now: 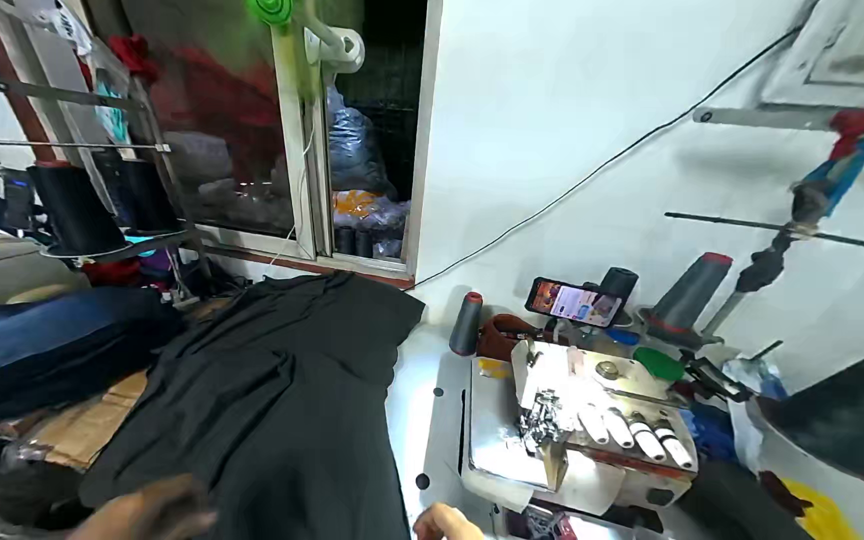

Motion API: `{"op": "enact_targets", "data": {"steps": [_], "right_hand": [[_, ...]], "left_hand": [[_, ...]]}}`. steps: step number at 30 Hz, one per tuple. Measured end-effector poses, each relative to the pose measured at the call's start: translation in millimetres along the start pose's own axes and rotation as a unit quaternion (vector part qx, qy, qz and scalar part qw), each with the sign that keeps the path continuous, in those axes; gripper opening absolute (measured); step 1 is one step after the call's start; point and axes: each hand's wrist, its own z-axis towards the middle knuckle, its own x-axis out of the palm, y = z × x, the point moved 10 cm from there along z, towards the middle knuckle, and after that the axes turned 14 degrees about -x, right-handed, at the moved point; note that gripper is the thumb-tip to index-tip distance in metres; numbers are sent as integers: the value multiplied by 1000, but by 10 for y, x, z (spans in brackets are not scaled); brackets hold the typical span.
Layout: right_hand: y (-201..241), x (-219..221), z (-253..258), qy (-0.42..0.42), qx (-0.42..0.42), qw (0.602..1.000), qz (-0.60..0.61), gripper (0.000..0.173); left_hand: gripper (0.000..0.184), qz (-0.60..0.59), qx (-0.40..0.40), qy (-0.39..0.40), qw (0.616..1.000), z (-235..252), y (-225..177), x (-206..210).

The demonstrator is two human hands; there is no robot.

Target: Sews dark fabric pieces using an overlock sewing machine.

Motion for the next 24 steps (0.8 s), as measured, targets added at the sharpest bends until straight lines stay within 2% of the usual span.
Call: {"op": "enact_targets", "data": {"steps": [1,3,5,7,8,9,10,11,13,14,16,19,24], "right_hand": [[-180,96,27,-20,47,998,-30,32],[-386,241,55,-31,135,986,-88,54],[-423,334,94,-38,157,976,-144,67],[-414,410,141,-37,140,973,-181,62],[-413,438,157,-34,126,973,-191,52],[-414,457,162,-36,105,974,-198,39],[-407,467,158,-46,76,976,-201,28],[-386,469,147,-57,46,977,-202,22],[-325,472,114,-77,-10,975,-208,16],[-301,480,103,-81,-31,974,-210,14],[-283,509,101,-81,-55,973,-209,10],[-295,509,119,-79,-45,979,-185,9],[-318,473,121,-92,-20,982,-166,23]], "left_hand": [[36,-5,-5,-22,1000,341,-45,163],[29,5,3,-76,997,956,-481,393],[33,53,61,-106,991,1495,-908,631],[53,144,71,-16,987,1881,-1105,987],[50,182,68,29,980,1970,-1146,1129],[36,202,80,43,975,1989,-1179,1196],[23,195,108,21,975,1941,-1204,1174],[14,156,152,-32,975,1832,-1201,1069],[14,43,231,-167,958,1503,-1000,784],[18,5,235,-206,950,1335,-806,698],[23,-25,192,-208,959,1059,-367,696],[29,6,125,-186,975,817,138,884],[26,-56,58,-243,967,710,304,719]]}}
